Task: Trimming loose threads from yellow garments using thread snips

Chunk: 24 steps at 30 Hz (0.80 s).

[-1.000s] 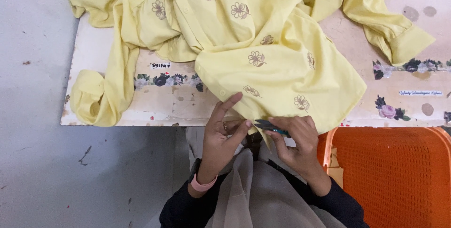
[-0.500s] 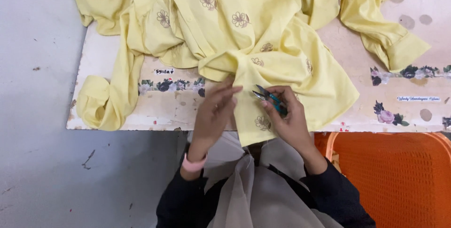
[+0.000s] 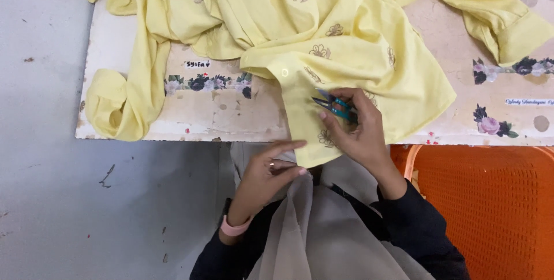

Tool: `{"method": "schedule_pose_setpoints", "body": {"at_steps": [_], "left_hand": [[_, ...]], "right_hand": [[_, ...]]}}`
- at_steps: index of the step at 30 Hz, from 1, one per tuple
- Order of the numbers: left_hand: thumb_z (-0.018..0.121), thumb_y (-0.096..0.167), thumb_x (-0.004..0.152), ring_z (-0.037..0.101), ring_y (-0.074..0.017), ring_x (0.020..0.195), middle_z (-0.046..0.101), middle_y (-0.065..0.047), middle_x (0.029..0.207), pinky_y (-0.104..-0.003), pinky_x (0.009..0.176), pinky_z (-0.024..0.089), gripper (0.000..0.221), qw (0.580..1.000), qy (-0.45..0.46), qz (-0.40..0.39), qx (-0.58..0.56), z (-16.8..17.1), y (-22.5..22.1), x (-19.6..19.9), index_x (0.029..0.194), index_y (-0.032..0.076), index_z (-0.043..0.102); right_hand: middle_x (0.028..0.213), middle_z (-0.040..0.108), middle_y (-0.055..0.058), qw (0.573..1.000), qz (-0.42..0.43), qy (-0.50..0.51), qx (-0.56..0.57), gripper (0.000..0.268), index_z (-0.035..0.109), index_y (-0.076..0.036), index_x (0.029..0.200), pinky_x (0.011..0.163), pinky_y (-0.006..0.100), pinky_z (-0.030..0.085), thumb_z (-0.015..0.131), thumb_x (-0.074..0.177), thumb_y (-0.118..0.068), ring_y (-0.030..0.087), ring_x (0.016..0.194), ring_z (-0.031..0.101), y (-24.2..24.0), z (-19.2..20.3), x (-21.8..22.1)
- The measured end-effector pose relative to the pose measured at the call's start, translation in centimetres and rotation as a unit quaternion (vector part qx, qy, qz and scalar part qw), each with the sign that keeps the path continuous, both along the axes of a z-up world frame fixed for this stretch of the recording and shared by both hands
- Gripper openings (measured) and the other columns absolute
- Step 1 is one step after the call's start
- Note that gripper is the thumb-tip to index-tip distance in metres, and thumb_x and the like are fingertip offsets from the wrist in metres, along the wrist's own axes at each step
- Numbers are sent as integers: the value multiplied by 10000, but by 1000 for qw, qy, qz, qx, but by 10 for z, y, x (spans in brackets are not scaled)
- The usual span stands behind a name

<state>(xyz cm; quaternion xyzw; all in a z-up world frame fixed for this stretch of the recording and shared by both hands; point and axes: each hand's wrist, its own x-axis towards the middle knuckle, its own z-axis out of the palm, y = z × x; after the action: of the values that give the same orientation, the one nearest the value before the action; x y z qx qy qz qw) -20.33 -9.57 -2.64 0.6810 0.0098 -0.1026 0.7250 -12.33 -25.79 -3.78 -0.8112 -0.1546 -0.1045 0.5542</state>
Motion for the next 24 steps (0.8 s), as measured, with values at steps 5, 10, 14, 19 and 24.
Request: {"method": "schedule_pose_setpoints", "body": {"at_steps": [5, 10, 14, 19, 24], "left_hand": [[632, -7, 695, 595, -284, 855, 516, -224, 1051, -407, 729, 515, 461, 1000, 18, -20, 2, -8, 18, -2, 1136, -32, 500], [604, 13, 727, 600, -267, 848, 526, -205, 1110, -404, 736, 512, 443, 999, 5, -25, 22, 6, 20, 0, 1153, -13, 484], [598, -4, 721, 616, -230, 788, 537, -212, 1058, -366, 660, 535, 414, 998, -40, -8, 38, 12, 18, 0, 1119, -49, 495], [608, -20, 714, 590, -225, 806, 523, -209, 1051, -372, 650, 534, 421, 997, -68, -2, 40, 8, 18, 2, 1117, -53, 492], [606, -26, 719, 635, -243, 748, 548, -206, 991, -380, 609, 538, 347, 987, -132, 42, 83, 5, 23, 6, 1052, -66, 519]], "right_hand": [[645, 570, 71, 974, 51, -86, -203, 341, 584, -99, 884, 585, 308, 454, 648, 719, -391, 230, 588, 579, -11, -7, -7], [556, 578, 37, 894, 150, -246, -344, 259, 597, -122, 716, 506, 256, 401, 572, 753, -377, 179, 464, 569, -8, 17, -23], [531, 536, -2, 816, 207, -318, -437, 256, 591, -137, 666, 462, 231, 382, 549, 780, -362, 142, 404, 521, -4, 25, -30], [499, 428, -33, 736, 181, -408, -509, 190, 515, -153, 597, 466, 236, 344, 576, 766, -216, 127, 387, 447, -3, 24, -36], [649, 474, -6, 799, 208, -369, -427, 190, 551, -148, 739, 459, 258, 332, 563, 776, -334, 144, 442, 464, -8, 23, -35]]}}
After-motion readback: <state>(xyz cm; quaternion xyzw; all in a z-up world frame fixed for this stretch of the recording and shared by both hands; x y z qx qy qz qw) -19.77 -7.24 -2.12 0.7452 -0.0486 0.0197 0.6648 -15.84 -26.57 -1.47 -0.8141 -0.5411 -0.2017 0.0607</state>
